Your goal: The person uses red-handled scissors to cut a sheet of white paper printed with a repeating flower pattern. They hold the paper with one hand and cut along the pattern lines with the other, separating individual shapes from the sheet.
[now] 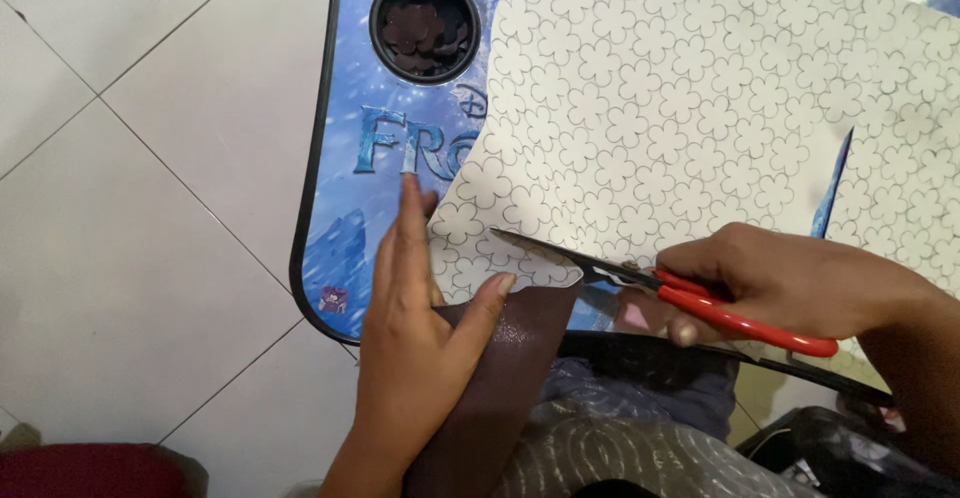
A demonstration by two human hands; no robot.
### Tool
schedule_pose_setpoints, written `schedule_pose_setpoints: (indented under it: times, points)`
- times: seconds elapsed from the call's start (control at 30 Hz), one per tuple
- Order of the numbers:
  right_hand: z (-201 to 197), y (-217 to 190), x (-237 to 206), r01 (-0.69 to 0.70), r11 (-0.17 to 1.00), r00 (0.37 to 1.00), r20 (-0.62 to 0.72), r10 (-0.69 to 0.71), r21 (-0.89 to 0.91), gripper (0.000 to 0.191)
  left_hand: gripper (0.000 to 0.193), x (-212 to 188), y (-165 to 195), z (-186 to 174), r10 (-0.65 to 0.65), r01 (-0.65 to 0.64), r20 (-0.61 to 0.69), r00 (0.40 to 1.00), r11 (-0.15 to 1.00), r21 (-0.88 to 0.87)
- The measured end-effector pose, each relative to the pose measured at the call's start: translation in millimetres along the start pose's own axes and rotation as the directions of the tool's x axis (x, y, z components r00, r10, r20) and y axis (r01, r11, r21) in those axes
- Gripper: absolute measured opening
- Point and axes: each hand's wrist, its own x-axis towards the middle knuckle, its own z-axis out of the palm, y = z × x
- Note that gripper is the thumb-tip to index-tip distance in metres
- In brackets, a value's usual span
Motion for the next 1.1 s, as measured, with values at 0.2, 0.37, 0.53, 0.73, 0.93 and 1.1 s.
schedule_pose_setpoints:
  times: [0.2,0.37,0.53,0.73,0.93,1.1]
  points:
    - [9,19,18,0.19,0.975,0.982,-0.023,-0.189,0.118,0.048,0.066,11,-4,9,-0.203,0.198,-0.035,0.979,0.973,-0.122]
    - [23,26,24,0.498,0.845,0.867,-0.09,-0.49,0.195,0.074,0.029,13,-9,11,-0.274,0.264,-0.014,0.962,0.941,-0.213]
    - [30,14,22,0.58,0.738,0.805,-0.103,-0.585,0.344,0.086,0.025,13,-11,8,-0.201,0.197,0.012,0.98,0.948,-0.25]
    - [28,4,18,0.62,0.7,0.771,-0.109,-0.628,0.354,0.089,0.022,12,-11,6,-0.194,0.214,0.094,0.977,0.929,-0.303]
    - [28,3,16,0.591,0.738,0.794,-0.077,-0.602,0.327,0.089,0.021,9,-12,8,-0.142,0.149,0.044,0.989,0.947,-0.285]
    - [41,3,13,0.677,0.618,0.721,-0.193,-0.665,0.4,0.091,0.021,7,-14,10,-0.148,0.162,0.068,0.987,0.936,-0.312]
